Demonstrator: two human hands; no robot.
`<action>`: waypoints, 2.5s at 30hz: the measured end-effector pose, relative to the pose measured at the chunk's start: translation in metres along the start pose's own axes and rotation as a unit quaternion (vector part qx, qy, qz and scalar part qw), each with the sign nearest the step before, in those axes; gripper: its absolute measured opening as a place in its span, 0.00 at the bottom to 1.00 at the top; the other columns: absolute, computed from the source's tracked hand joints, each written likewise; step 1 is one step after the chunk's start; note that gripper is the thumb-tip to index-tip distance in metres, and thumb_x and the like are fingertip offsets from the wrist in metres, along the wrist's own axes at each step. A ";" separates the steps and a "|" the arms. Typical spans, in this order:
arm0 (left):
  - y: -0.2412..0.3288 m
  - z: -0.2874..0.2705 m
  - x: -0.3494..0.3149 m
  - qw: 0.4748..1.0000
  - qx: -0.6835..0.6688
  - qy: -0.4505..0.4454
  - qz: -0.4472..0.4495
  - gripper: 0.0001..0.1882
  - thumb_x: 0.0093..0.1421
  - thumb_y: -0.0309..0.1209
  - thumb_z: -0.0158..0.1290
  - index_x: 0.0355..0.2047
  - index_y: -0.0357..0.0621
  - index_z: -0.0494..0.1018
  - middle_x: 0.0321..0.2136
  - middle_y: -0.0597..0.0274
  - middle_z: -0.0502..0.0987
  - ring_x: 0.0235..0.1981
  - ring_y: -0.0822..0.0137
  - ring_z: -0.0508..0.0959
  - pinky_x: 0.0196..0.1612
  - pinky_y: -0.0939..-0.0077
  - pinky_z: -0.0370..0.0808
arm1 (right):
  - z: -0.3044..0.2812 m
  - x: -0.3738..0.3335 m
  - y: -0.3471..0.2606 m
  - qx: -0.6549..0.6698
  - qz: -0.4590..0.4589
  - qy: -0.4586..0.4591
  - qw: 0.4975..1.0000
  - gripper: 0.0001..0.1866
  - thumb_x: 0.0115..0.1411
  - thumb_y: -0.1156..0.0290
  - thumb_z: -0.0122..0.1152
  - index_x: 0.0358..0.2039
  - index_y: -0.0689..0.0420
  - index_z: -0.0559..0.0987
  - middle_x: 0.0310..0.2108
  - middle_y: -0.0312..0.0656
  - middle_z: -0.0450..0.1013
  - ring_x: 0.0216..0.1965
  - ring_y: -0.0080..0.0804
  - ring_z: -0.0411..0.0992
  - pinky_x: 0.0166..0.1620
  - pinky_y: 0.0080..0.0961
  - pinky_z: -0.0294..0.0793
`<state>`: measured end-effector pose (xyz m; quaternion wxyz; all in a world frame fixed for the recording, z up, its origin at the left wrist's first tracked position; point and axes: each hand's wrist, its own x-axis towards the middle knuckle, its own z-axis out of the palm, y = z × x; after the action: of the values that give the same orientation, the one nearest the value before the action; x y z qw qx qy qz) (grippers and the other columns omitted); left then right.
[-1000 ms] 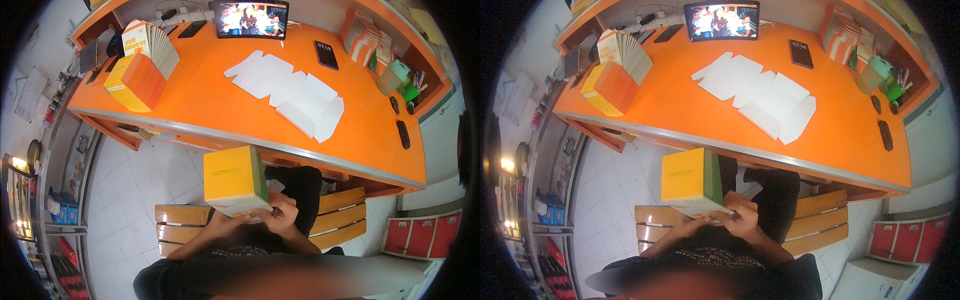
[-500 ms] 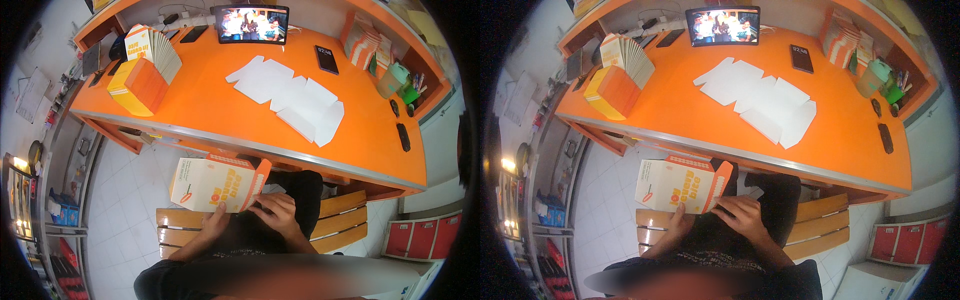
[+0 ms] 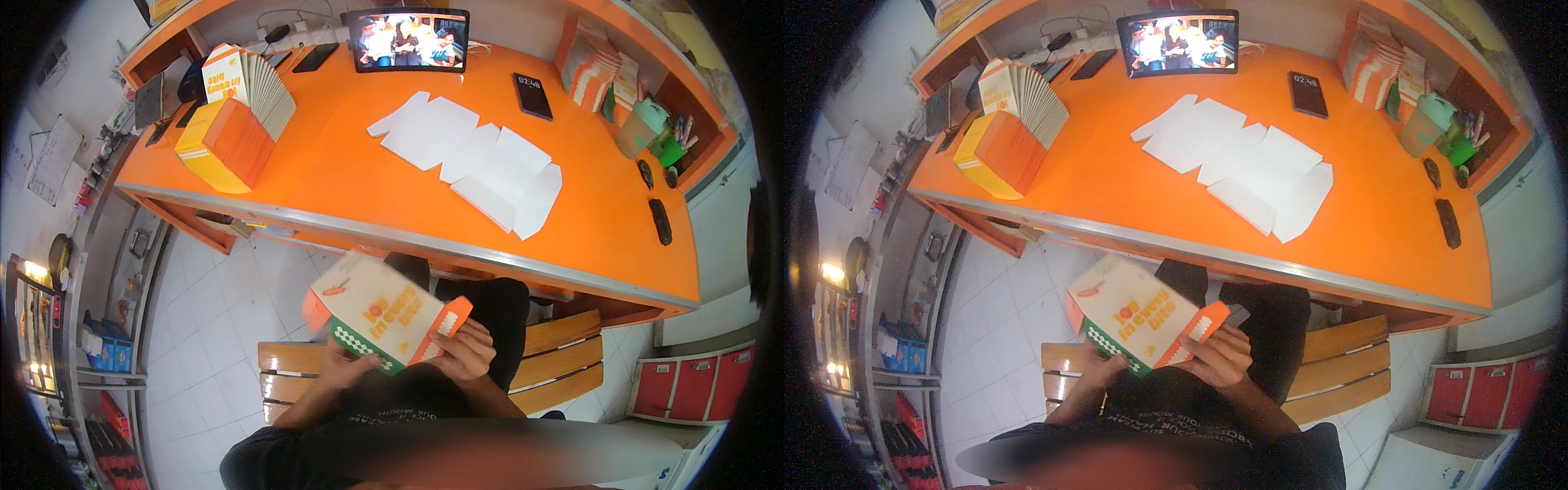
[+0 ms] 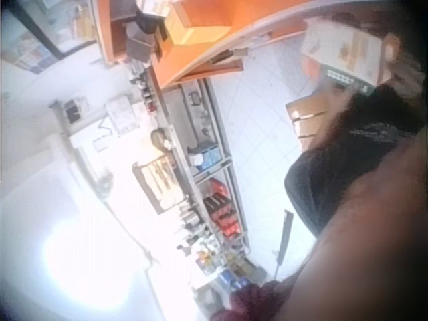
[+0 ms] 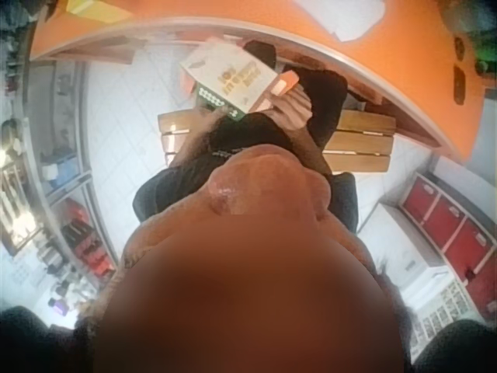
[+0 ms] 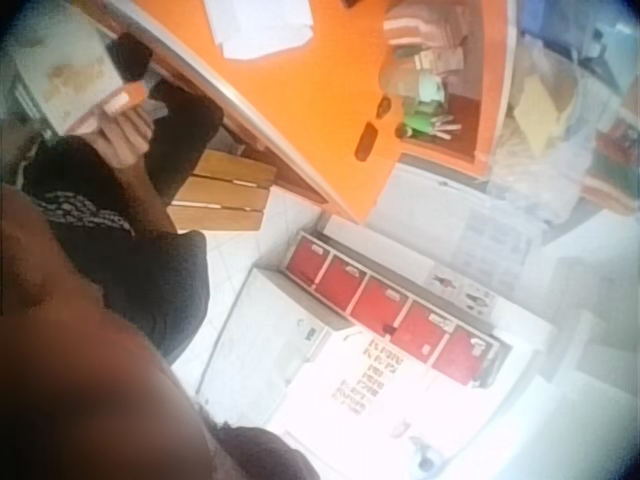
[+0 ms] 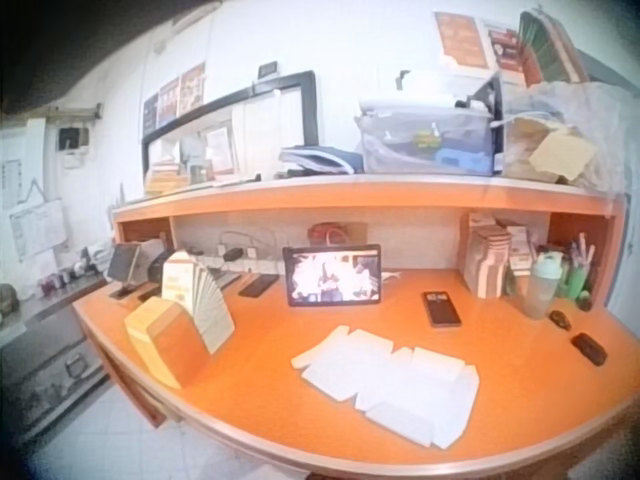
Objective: The person sits on a bench and folds flat-packed cardboard boxes into their final shape. They manipulate the flaps and edges of the boxes, folding them into rectangular containers. The person handles the boxes one at a time, folding and stacking them on the counter.
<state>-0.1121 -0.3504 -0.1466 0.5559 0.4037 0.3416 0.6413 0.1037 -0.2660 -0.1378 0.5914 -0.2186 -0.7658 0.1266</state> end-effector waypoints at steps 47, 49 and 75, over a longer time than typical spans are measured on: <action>-0.048 -0.025 0.014 0.960 0.078 0.267 -0.036 0.12 0.65 0.31 0.56 0.42 0.33 0.74 0.37 0.56 0.80 0.38 0.66 0.79 0.42 0.71 0.76 | 0.017 0.114 -0.054 0.578 0.379 -0.223 0.687 0.38 0.66 0.46 0.50 0.66 0.62 0.61 0.68 0.56 0.55 0.70 0.49 0.52 0.71 0.48 0.50; -0.082 -0.073 0.000 0.946 0.179 0.269 -0.005 0.13 0.65 0.32 0.58 0.41 0.32 0.74 0.36 0.57 0.80 0.38 0.68 0.79 0.41 0.72 0.76 | 0.003 0.182 -0.094 0.731 0.365 -0.211 0.536 0.46 0.68 0.36 0.33 0.65 0.71 0.59 0.68 0.62 0.54 0.71 0.56 0.50 0.71 0.49 0.47; -0.200 -0.239 0.000 0.763 0.382 0.468 -0.231 0.18 0.58 0.34 0.61 0.44 0.36 0.74 0.39 0.46 0.82 0.37 0.54 0.84 0.40 0.60 0.79 | -0.046 0.407 0.094 -0.172 0.101 -0.716 0.669 0.29 0.63 0.52 0.60 0.60 0.55 0.72 0.58 0.52 0.70 0.59 0.47 0.69 0.60 0.39 0.69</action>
<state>-0.2393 -0.3179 -0.4292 0.2579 0.1416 0.8588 0.4193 0.0815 0.0106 0.1781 -0.2024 -0.2348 -0.9355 0.1697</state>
